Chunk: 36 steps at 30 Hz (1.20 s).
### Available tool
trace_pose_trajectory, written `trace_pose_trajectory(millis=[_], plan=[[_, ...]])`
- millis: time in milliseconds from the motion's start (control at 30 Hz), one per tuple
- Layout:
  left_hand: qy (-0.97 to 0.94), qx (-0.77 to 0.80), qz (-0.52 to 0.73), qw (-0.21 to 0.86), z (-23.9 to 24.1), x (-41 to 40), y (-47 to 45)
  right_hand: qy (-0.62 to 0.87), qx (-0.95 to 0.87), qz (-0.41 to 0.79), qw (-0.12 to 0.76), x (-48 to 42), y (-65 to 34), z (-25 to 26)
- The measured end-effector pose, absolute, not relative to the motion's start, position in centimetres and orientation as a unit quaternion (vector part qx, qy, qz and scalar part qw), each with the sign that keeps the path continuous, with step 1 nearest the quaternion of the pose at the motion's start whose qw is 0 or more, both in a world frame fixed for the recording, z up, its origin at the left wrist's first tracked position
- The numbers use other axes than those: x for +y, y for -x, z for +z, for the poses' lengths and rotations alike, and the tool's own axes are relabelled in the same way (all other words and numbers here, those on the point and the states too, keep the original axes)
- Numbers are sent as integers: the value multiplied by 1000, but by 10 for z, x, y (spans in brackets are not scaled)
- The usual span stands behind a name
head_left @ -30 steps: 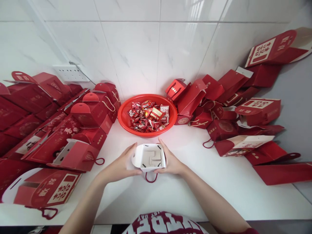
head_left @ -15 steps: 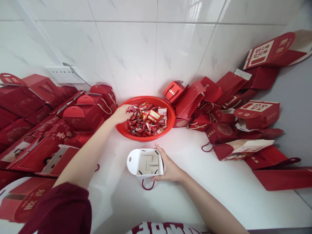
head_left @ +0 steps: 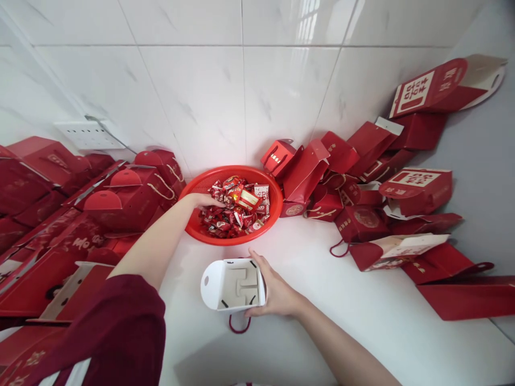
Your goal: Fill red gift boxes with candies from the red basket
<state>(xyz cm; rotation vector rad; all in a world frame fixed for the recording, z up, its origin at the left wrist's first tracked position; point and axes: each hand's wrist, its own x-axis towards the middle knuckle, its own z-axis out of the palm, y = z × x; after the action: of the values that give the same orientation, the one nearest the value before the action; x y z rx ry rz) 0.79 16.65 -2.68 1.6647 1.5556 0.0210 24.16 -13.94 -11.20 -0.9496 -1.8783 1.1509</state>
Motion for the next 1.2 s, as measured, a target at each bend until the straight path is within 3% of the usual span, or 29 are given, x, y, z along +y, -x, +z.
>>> trace_pose_trajectory(millis=[367, 633, 733, 867, 1200], plan=[[-696, 455, 13, 555, -3, 146, -16, 375, -725, 455, 356, -140, -242, -111], [-691, 574, 108, 427, -19, 163, -11, 368, -728, 453, 360, -140, -243, -108], [-665, 632, 70, 392, -31, 170, -8, 364, -730, 452, 361, -140, -243, -108], [-632, 649, -15, 424, -36, 172, -7, 367, -730, 450, 361, -140, -243, -109], [-686, 531, -81, 490, -23, 156, -11, 369, -725, 457, 358, -140, -244, -109]])
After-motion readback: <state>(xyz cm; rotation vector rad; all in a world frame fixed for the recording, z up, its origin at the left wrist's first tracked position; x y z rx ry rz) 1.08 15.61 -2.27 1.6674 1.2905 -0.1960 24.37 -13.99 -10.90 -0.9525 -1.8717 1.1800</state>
